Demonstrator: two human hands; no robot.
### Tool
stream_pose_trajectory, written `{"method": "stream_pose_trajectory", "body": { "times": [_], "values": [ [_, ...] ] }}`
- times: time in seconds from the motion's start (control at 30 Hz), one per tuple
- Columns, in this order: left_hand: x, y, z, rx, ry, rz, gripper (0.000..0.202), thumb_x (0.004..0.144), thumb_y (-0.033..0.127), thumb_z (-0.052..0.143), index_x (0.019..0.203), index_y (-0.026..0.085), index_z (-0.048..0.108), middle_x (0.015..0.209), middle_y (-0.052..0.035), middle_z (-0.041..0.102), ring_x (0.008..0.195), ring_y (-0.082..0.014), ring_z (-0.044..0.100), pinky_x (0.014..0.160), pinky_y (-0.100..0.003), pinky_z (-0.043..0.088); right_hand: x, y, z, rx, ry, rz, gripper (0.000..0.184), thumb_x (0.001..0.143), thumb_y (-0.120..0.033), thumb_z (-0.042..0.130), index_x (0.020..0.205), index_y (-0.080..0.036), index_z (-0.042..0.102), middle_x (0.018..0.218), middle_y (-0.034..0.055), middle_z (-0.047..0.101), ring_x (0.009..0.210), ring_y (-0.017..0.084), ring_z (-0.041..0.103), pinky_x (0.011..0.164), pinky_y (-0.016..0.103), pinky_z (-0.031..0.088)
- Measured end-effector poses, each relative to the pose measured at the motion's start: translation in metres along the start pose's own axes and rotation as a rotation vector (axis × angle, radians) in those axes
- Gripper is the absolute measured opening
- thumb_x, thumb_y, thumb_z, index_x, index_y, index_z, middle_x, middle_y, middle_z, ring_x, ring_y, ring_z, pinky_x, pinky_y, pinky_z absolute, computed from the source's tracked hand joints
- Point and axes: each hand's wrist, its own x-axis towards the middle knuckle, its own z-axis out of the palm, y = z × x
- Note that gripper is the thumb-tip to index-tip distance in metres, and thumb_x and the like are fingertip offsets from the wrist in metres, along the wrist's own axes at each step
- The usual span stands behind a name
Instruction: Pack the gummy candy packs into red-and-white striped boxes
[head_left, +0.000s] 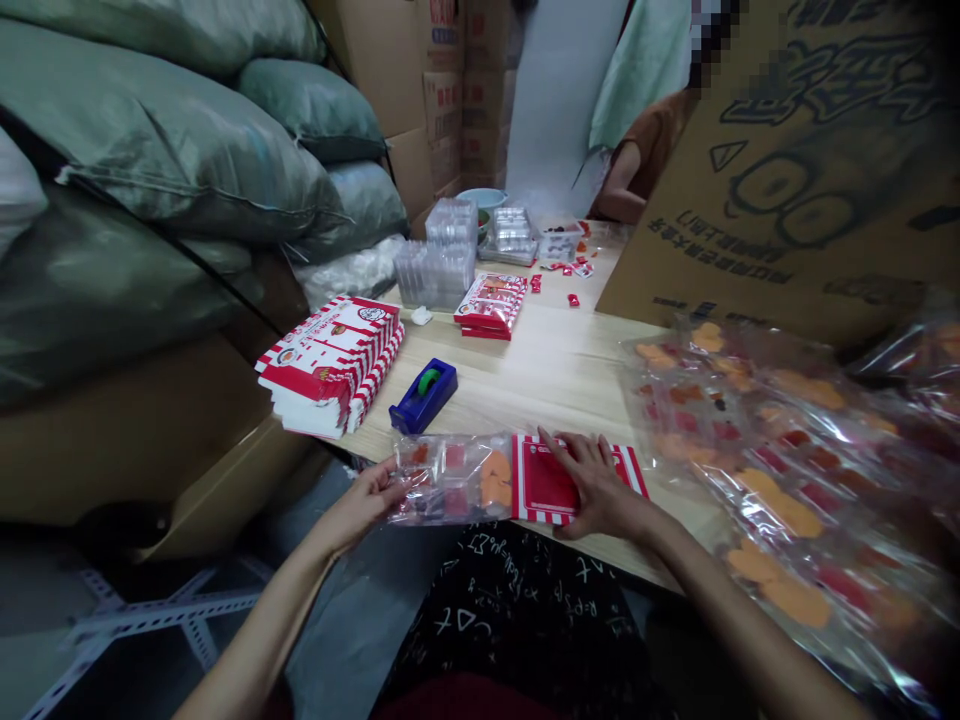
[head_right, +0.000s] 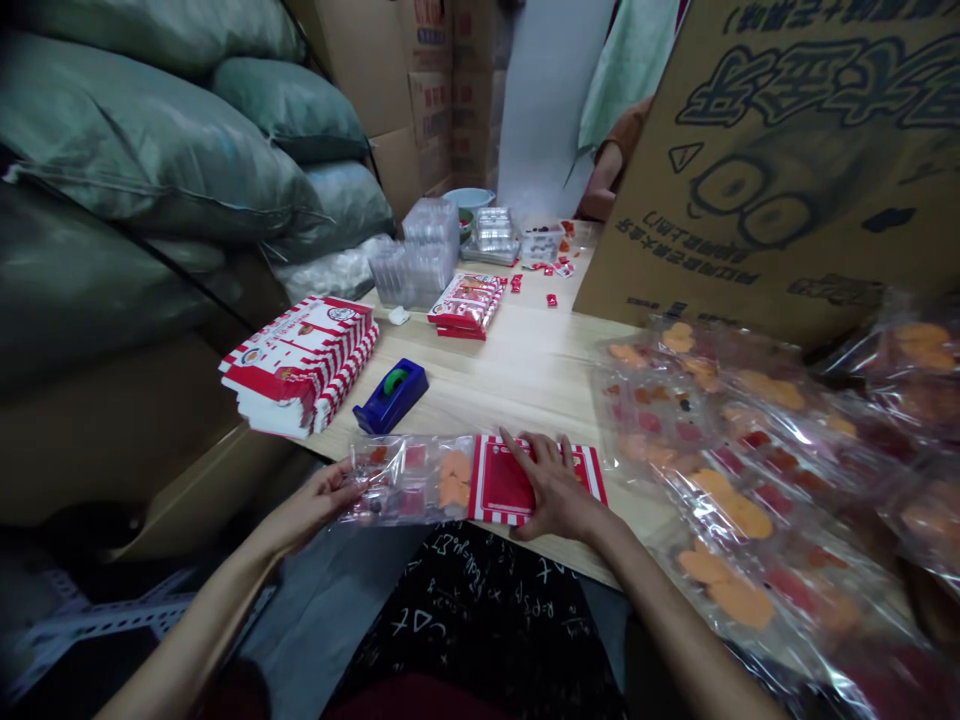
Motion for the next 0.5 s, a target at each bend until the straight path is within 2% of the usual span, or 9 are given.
{"method": "stream_pose_trajectory", "body": {
  "times": [0.13, 0.27, 0.37, 0.5],
  "values": [
    [0.011, 0.001, -0.008, 0.042, -0.089, -0.020, 0.055, 0.073, 0.041, 0.087, 0.121, 0.019, 0.073, 0.115, -0.0120, 0.077, 0.091, -0.0223, 0.073, 0.083, -0.031, 0.055, -0.001, 0.000, -0.001, 0.008, -0.005, 0.002, 0.142, 0.053, -0.041, 0.090, 0.167, -0.030, 0.005, 0.154, 0.0194, 0.042, 0.149, 0.047, 0.030, 0.122, 0.070, 0.003],
    [0.014, -0.007, -0.014, 0.048, -0.065, -0.032, 0.056, 0.073, 0.039, 0.086, 0.122, 0.018, 0.072, 0.109, -0.0101, 0.077, 0.084, -0.0204, 0.070, 0.079, -0.030, 0.053, -0.003, -0.003, -0.001, 0.026, -0.004, 0.011, 0.141, 0.053, -0.041, 0.090, 0.167, -0.027, 0.007, 0.154, 0.0193, 0.042, 0.149, 0.047, 0.030, 0.123, 0.069, 0.002],
    [0.015, -0.009, -0.013, 0.109, -0.050, -0.024, 0.052, 0.072, 0.041, 0.085, 0.117, 0.017, 0.074, 0.103, -0.0092, 0.077, 0.079, -0.0199, 0.067, 0.073, -0.028, 0.051, -0.003, -0.003, 0.000, 0.026, -0.010, -0.007, 0.142, 0.052, -0.042, 0.090, 0.167, -0.028, 0.007, 0.155, 0.0193, 0.040, 0.149, 0.046, 0.030, 0.123, 0.069, 0.001],
    [0.025, -0.002, -0.006, 0.205, -0.116, -0.035, 0.045, 0.074, 0.040, 0.081, 0.113, 0.018, 0.077, 0.096, -0.0078, 0.077, 0.073, -0.0191, 0.064, 0.068, -0.027, 0.049, -0.004, -0.001, -0.001, 0.016, -0.025, -0.018, 0.140, 0.052, -0.043, 0.090, 0.167, -0.028, 0.011, 0.156, 0.0203, 0.039, 0.149, 0.046, 0.029, 0.123, 0.069, 0.002]
  ]
}}
